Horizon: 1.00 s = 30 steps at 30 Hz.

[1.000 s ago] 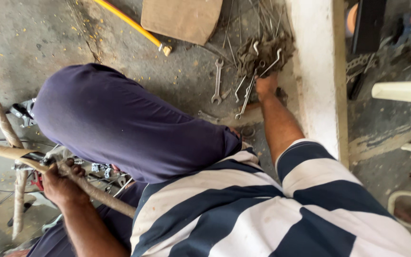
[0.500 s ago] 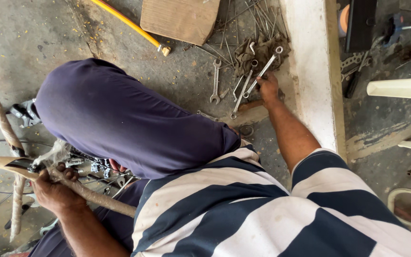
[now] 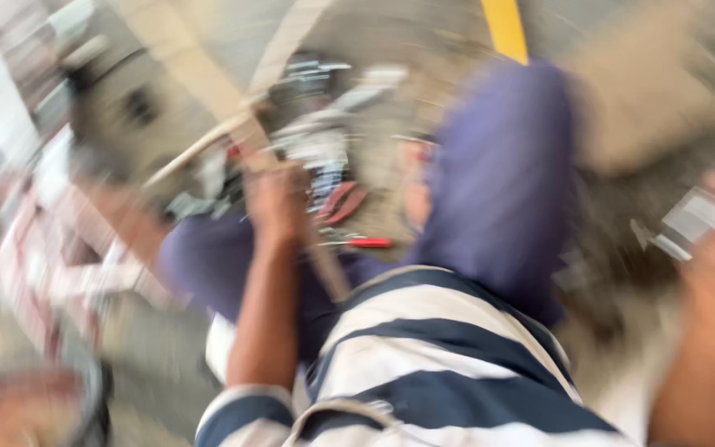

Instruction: The person sits on the floor of a bicycle shop and assembles a new bicycle. They carry a wheel across the room, unwrap protective packaging from the frame and handlebar, route and attach a brake cable, and use a spanner to tighten the handlebar stem hardware.

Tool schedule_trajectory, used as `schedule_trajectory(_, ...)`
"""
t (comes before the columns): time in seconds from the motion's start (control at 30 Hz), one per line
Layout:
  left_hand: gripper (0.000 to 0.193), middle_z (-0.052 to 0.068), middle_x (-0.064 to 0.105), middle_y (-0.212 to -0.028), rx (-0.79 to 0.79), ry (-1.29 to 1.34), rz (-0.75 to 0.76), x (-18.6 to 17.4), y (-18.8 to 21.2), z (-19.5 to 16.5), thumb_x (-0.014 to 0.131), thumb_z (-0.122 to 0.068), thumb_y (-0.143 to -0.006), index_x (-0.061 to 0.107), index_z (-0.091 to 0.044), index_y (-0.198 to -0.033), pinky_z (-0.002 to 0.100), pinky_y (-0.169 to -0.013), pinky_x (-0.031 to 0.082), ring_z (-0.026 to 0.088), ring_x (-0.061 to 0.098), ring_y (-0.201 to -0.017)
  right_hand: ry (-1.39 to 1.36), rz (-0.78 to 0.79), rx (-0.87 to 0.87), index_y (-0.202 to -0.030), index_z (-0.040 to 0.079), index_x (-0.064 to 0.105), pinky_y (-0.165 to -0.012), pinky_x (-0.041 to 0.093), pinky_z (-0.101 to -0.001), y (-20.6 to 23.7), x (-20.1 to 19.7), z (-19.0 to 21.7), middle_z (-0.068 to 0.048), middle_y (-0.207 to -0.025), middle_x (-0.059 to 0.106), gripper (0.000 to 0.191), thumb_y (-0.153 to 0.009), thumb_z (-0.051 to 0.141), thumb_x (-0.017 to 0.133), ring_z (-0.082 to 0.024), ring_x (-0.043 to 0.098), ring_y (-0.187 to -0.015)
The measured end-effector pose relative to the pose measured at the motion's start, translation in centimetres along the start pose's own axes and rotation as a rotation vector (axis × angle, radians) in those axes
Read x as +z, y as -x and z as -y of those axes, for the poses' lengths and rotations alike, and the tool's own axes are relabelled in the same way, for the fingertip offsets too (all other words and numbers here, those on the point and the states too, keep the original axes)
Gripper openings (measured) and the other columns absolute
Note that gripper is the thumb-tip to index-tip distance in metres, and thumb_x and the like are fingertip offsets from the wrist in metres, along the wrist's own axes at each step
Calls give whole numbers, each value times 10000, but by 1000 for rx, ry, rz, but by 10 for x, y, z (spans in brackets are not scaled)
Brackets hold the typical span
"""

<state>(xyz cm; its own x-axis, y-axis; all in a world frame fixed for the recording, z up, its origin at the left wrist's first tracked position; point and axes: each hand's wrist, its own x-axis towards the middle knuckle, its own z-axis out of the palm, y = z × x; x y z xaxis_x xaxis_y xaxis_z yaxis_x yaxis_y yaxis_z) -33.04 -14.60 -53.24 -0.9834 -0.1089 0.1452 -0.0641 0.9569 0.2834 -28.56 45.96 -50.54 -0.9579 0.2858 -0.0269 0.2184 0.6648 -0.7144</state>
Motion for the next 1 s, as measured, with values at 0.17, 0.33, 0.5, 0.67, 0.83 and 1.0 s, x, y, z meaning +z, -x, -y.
schedule_trajectory(0.17,300,21,577,-803,-543,1526,-20,-36,7,-37,504,-110,-1035,491,-125,-1334,285,-511,457,106,522,-597,-246,701,144,-1287,41,604,-651,527,-311,-29,29,209,-99,-968,750,293,-1013,93,516,-175,632,-710)
schedule_trajectory(0.33,505,-8,533,-826,-307,1653,-64,-70,8,-50,464,-145,-1080,345,-145,-1571,262,-542,448,81,490,-619,-218,1021,-54,-1341,55,591,-480,505,-271,6,116,325,-92,-853,730,376,-971,119,579,-136,600,-532)
schedule_trajectory(0.5,529,-3,555,-815,-319,1433,-99,-81,9,-49,476,-157,-1078,321,-135,-1583,262,-542,464,77,506,-619,-136,929,-305,-1289,25,626,-506,493,-274,11,162,360,-47,-793,691,311,-996,121,579,-88,570,-582)
schedule_trajectory(0.67,516,15,582,-827,-322,1492,-53,-87,10,-53,500,-146,-1072,330,-102,-1558,276,-540,481,88,541,-625,24,1115,-189,-1457,143,558,-481,525,-268,10,166,382,-57,-686,650,492,-965,143,576,-108,610,-519)
schedule_trajectory(0.83,609,25,587,-887,-196,1379,-134,-88,10,-52,510,-126,-1087,241,-88,-1632,278,-606,497,97,544,-687,-50,1381,131,-1436,108,556,-448,485,-266,-10,147,414,-54,-761,685,496,-946,168,595,-120,609,-518)
schedule_trajectory(1.0,633,26,603,-834,-264,1397,-47,-88,11,-53,522,-128,-1056,225,-79,-1612,270,-585,499,88,554,-649,169,1432,158,-1510,288,483,-398,445,-281,-19,134,446,-45,-677,638,578,-947,278,614,-127,555,-444)
